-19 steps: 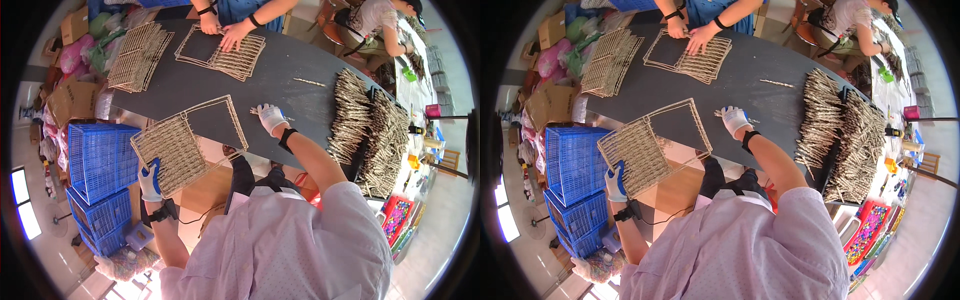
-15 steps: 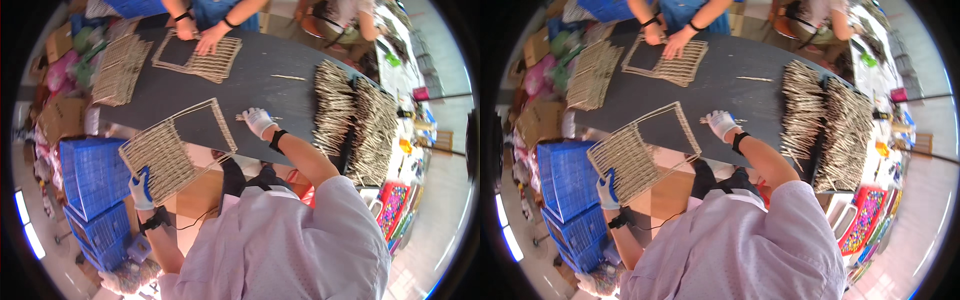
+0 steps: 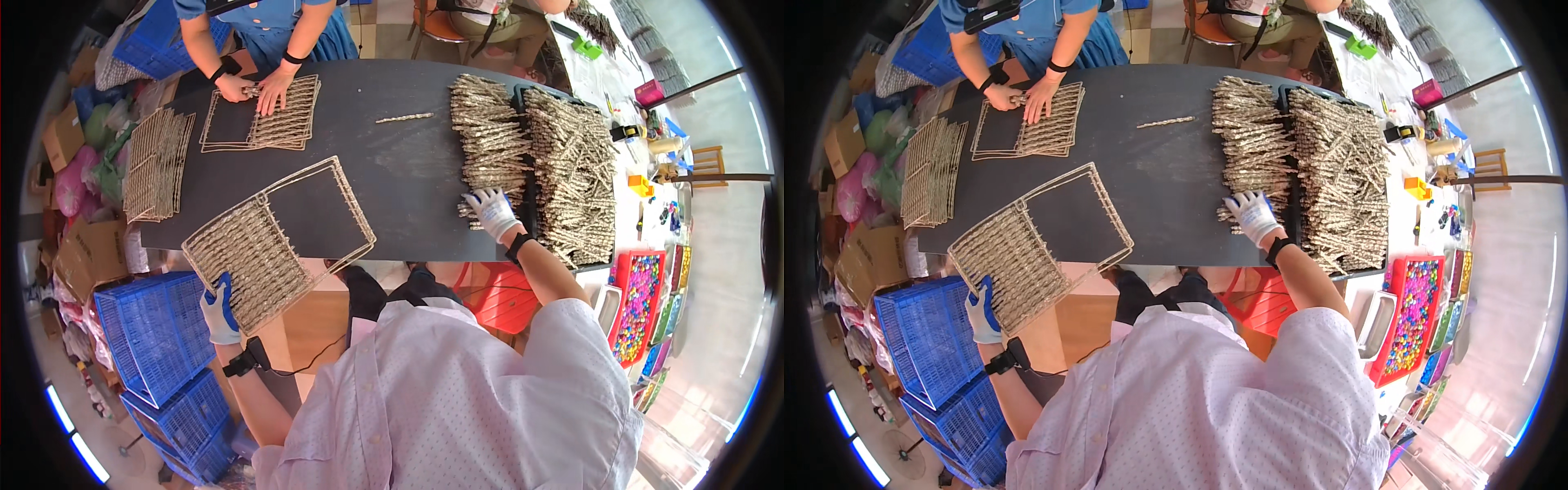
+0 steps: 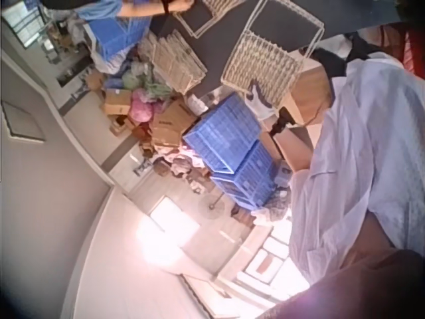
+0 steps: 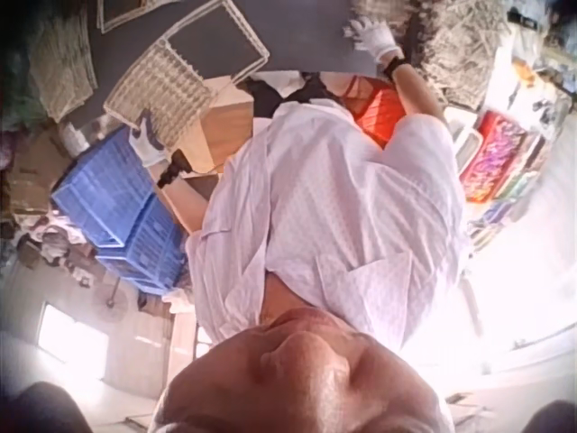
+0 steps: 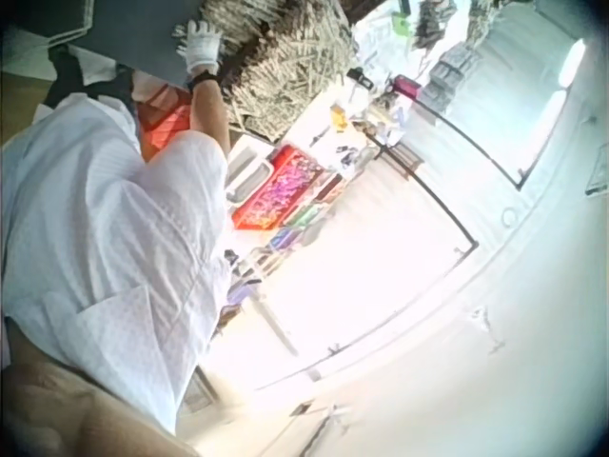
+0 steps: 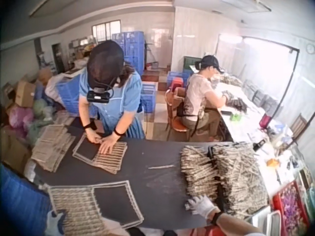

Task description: The person assembles woven baskets by inserting pre-cut woven strips into rectangular wire frames. They repeatedly pick up strips, align them with the frame slots, and press them into place. Finished baskets are stacked on the table, and the person handles multiple frames and strips throughout the process.

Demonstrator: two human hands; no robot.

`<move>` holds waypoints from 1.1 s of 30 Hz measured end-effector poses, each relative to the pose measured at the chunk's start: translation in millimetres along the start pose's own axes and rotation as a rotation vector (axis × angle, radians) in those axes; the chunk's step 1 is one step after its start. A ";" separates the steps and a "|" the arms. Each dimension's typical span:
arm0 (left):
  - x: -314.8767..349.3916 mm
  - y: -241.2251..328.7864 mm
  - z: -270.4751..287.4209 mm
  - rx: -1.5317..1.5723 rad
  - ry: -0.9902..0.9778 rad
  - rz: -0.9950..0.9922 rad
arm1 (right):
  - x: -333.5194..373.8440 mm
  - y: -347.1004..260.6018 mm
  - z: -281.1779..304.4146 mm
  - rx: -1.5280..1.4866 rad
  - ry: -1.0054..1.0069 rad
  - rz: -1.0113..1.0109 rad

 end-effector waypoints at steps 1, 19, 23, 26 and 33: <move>-2.5 3.0 -5.0 -0.020 -0.012 0.000 | 2.5 3.3 -4.7 -0.044 0.007 -0.001; 0.1 225.1 -85.9 -1.538 -0.444 -0.442 | -23.0 -43.5 153.8 -0.538 0.462 0.063; -21.9 203.3 -143.8 -2.027 -0.754 -0.619 | -52.2 -99.6 239.8 -1.088 0.490 0.421; -42.4 137.6 -194.7 -2.364 -0.960 -0.655 | -55.4 -156.7 296.1 -1.136 0.296 0.770; -62.9 91.7 -279.5 -2.381 -0.997 -0.562 | -105.1 -192.3 222.9 -1.213 -0.080 0.495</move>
Point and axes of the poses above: each hand's wrist, its own x-axis away from the middle knuckle, its own z-axis out of the back of the hand, y = z × x, the point moved 5 cm from there along -x, towards the middle knuckle, and after that the axes turned 12 degrees about -y, right-handed, at the moved point
